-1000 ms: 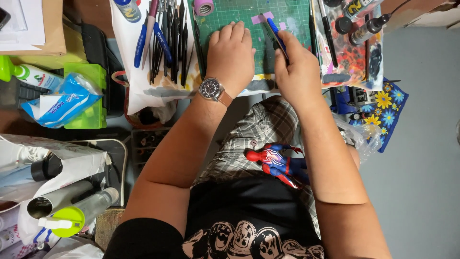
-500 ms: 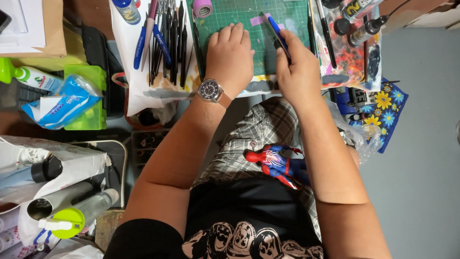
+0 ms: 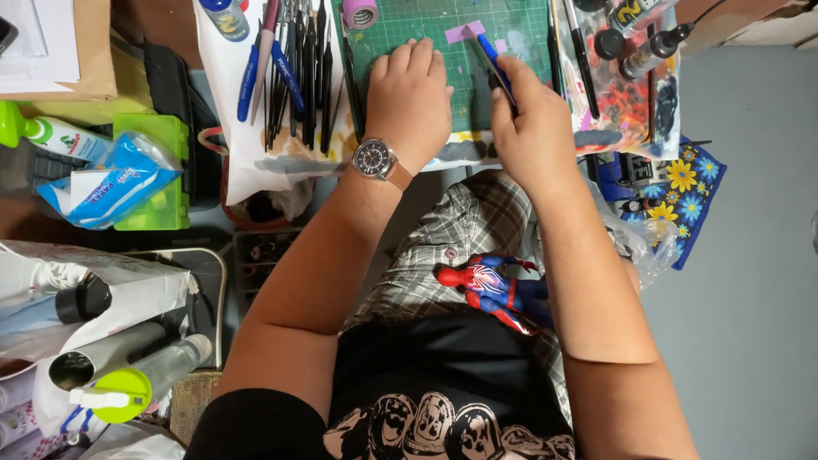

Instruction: Cutting small strips of tape and applying them to an action figure for masking or repair.

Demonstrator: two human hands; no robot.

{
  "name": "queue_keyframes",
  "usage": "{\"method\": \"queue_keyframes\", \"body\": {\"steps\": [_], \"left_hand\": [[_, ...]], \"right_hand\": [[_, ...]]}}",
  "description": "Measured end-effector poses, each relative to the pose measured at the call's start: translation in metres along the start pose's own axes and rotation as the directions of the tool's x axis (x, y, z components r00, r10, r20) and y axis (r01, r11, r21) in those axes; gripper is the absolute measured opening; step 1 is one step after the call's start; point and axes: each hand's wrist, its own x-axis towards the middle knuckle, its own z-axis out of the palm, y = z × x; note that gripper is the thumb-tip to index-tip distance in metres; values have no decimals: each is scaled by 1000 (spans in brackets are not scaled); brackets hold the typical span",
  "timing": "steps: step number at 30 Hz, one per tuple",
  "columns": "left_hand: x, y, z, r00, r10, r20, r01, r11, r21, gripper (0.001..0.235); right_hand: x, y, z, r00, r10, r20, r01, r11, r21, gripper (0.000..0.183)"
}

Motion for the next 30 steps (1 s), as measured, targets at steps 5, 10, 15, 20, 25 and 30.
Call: {"method": "queue_keyframes", "body": {"steps": [5, 10, 15, 20, 25, 30], "left_hand": [[0, 1, 1, 1000, 0, 3, 0, 1000, -1, 41], [-1, 0, -2, 1000, -6, 16, 6, 1000, -12, 42], [-1, 0, -3, 1000, -5, 9, 5, 1000, -12, 42], [-1, 0, -3, 1000, 1, -8, -1, 1000, -14, 41], [-1, 0, -1, 1000, 10, -25, -10, 1000, -6, 42], [0, 0, -2, 1000, 3, 0, -3, 1000, 2, 42]], "right_hand": [[-10, 2, -5, 999, 35, 16, -35, 999, -5, 36], [1, 8, 1, 998, 12, -55, -9, 998, 56, 34], [6, 5, 1, 999, -6, -37, 8, 998, 65, 34], [6, 10, 4, 998, -33, -45, 35, 998, 43, 33], [7, 12, 6, 998, -49, -40, 49, 999, -8, 34], [2, 3, -5, 1000, -11, 6, 11, 1000, 10, 35]]}}
